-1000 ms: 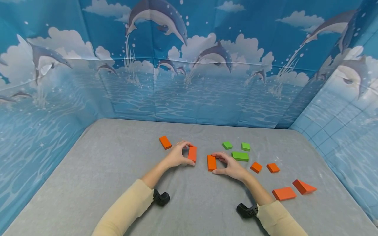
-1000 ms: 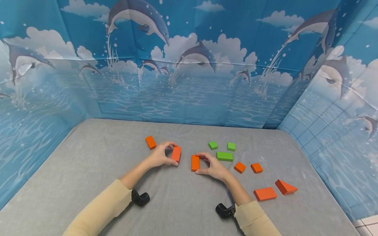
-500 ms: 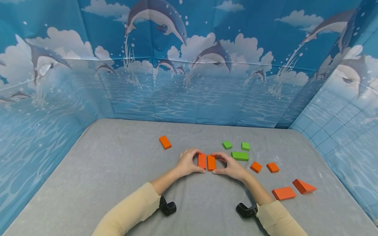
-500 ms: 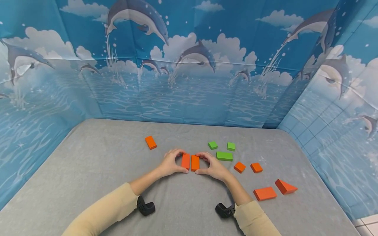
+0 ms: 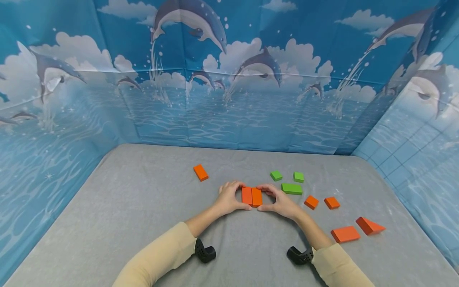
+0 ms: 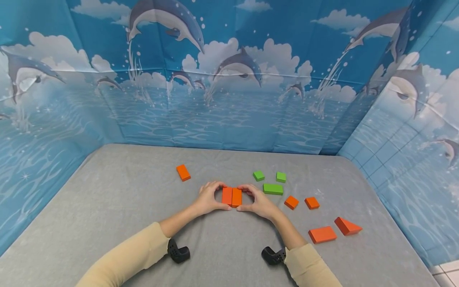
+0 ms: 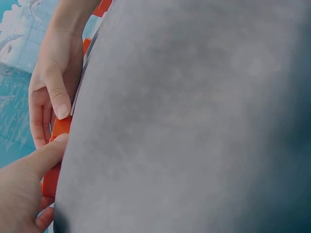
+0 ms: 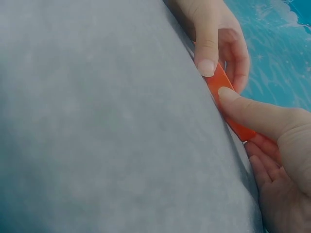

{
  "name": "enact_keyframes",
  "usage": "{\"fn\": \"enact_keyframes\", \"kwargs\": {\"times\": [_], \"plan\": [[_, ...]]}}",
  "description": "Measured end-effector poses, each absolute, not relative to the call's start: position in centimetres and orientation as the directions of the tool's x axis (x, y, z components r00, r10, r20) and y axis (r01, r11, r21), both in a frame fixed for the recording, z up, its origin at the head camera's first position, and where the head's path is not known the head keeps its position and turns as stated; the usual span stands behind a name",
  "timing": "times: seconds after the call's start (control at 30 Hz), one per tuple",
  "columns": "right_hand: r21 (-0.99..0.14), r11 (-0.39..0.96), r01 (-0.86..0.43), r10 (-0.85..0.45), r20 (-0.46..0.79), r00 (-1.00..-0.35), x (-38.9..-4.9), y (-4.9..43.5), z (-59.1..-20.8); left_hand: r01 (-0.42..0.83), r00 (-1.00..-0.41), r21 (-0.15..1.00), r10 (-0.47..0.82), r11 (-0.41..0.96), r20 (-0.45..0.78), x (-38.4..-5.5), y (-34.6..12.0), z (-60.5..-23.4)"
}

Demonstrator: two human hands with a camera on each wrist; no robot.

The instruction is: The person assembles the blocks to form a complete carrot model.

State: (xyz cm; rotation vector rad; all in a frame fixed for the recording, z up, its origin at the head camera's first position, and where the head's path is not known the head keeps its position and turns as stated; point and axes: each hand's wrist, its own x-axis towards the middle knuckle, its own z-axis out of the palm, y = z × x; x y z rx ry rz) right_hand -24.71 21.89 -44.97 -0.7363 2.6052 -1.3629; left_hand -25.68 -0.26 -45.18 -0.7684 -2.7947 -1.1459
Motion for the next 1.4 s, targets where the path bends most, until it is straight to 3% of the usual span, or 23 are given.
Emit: {"fn": "enact_keyframes", "kwargs": {"times": [0.43,0.77,1.0,1.2,1.4], "plan": [[-0.812,0.473,-0.342,-0.476,0.091,-0.874,-22.7,20.6,-41.6,0.464,-0.868,0.654,0.453,0.598,0.203,-25.7,-0.5,-45.1],[-0.801,0.483,-0.354,-0.469,0.104,-0.877,-24.4,21.7,-44.6,0.484,-0.846,0.678,0.494,0.553,0.200,-26.5,-1.7,-44.3],[-0.817,0.475,-0.326,-0.459,0.085,-0.884,-24.4,21.7,-44.6,0.435,-0.900,0.658,0.297,0.614,0.318,-29.1,-6.1,-43.1],[-0.819,0.470,-0.330,-0.463,0.090,-0.882,-24.4,21.8,-44.6,0.332,-0.936,0.675,0.142,0.659,0.322,-30.3,-10.2,-43.9],[-0.823,0.468,-0.321,-0.462,0.082,-0.883,-24.4,21.8,-44.6,0.258,-0.957,0.687,0.086,0.679,0.275,-30.5,-12.3,-44.9]]}}
